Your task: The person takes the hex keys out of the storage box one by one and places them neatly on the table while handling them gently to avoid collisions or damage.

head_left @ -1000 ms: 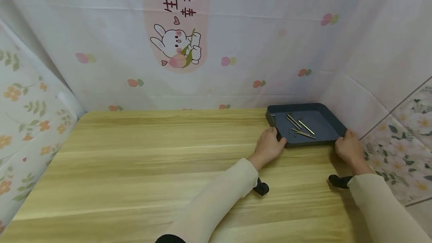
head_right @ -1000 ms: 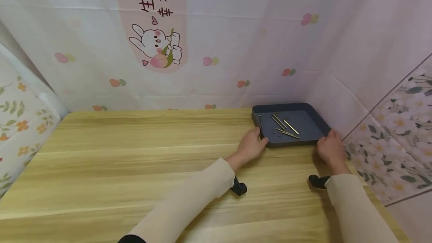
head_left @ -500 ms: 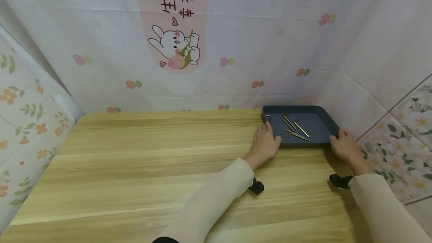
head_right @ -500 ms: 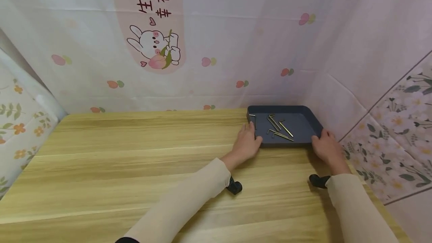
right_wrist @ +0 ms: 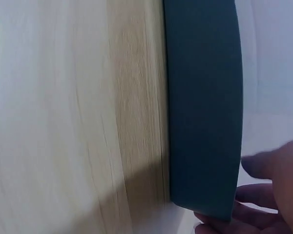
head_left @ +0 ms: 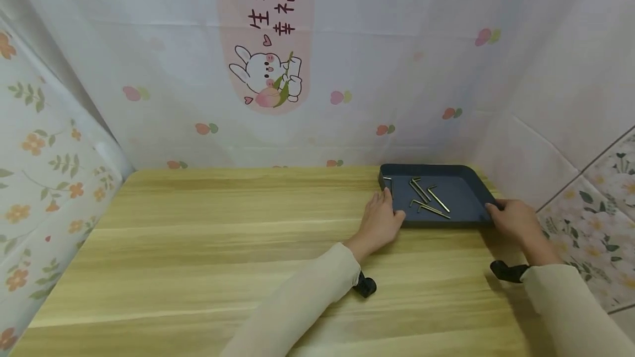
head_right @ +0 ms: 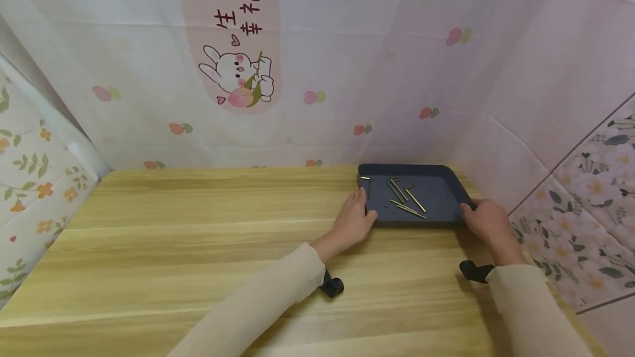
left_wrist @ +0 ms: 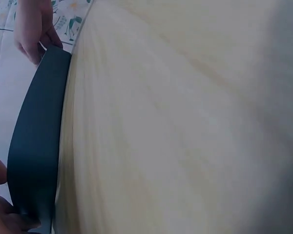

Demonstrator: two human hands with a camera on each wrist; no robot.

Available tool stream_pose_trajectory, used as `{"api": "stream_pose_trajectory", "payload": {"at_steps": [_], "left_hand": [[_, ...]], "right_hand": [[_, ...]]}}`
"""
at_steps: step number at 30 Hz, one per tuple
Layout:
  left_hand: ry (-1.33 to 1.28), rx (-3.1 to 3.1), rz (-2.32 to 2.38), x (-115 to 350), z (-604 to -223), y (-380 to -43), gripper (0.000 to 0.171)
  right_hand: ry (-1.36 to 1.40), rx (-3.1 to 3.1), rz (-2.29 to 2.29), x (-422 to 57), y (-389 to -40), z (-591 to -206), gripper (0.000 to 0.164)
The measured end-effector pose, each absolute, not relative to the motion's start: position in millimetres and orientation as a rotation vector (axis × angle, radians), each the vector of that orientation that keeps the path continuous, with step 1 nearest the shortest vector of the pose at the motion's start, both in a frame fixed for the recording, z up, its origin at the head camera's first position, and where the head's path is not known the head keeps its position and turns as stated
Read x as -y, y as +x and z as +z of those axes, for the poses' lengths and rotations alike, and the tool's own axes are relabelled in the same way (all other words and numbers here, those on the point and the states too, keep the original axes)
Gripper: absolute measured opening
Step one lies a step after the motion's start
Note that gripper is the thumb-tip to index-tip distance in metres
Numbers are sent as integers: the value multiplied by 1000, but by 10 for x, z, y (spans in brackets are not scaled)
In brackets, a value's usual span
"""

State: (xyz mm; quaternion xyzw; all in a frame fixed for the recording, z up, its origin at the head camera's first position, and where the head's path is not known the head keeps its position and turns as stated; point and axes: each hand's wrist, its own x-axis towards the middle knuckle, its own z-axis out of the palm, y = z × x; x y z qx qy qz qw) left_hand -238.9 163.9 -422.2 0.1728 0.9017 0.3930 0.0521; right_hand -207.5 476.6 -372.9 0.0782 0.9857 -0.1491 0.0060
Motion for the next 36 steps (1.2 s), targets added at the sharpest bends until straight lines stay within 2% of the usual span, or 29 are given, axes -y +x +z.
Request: {"api": "stream_pose_trajectory", "payload": {"at_steps": [12,16,23,29,36], "left_hand": [[511,-2650,1267,-1215,-4258,-2384,69],[508,-2604,1288,-1119,-4245,-2378,69],[514,-2575,1336,-1052,-4241,-2359,68],[475,-2531,1482,-1048,-4249,-2370,65],[365,-2461,1752,-1036,-4238,-2519,49]], "right_hand": [[372,-3302,-693,-4641,-2067,-3923,48],[437,-3212,-816,-4644,-2088,-3937,52],[496,-2881,-1153,-4645,-2177,-3930,70],[491,-2769,-1334,-4639,-2253,-3986,64],[494,-2821,-1358,-4609,-2296,-4073,60]]}}
